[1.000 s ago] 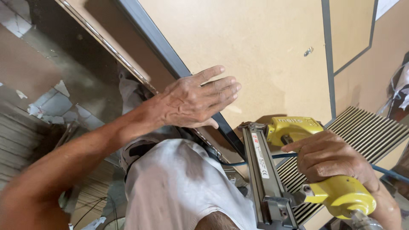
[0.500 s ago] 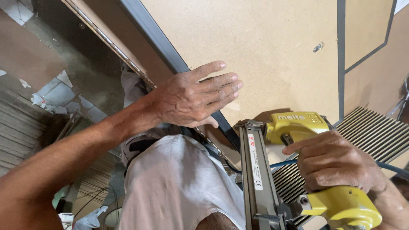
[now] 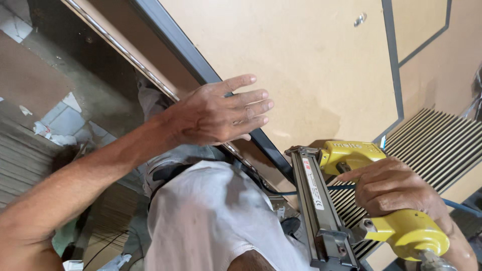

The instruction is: The person assembles picture frames by attaching dark frame pieces to rectangular boards using a pneumatic nail gun. They repeatedly position each frame piece, drive nails along the edges, and stack the completed frames on the workbench.

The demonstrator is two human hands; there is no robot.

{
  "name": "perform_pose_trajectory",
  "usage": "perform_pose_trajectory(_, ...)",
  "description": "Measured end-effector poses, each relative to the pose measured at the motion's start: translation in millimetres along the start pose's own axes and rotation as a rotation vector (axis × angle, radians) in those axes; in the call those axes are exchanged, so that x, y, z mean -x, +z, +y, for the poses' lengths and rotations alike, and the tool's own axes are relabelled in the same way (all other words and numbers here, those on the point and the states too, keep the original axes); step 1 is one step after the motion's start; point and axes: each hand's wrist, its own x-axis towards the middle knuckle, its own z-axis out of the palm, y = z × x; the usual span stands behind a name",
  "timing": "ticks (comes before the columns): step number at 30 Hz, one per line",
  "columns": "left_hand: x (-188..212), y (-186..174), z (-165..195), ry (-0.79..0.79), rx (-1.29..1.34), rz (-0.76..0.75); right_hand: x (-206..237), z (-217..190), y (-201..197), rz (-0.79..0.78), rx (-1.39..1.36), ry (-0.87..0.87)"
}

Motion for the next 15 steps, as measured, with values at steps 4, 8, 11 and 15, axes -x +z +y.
perform_pose_trajectory(4,-4,14,29,-0.063,0.029,0.001,52,-7,10,-0.018,0.128,0.085)
perform_pose_trajectory(8,8,16,34,-0.107,0.125,0.013,78,4,17,-0.046,0.096,0.073)
perform_pose_trajectory(11,11,17,38,-0.146,0.186,0.016,88,16,15,-0.107,0.093,0.033)
perform_pose_trajectory(15,7,12,42,-0.15,0.071,-0.035,101,29,6,-0.147,0.068,-0.036)
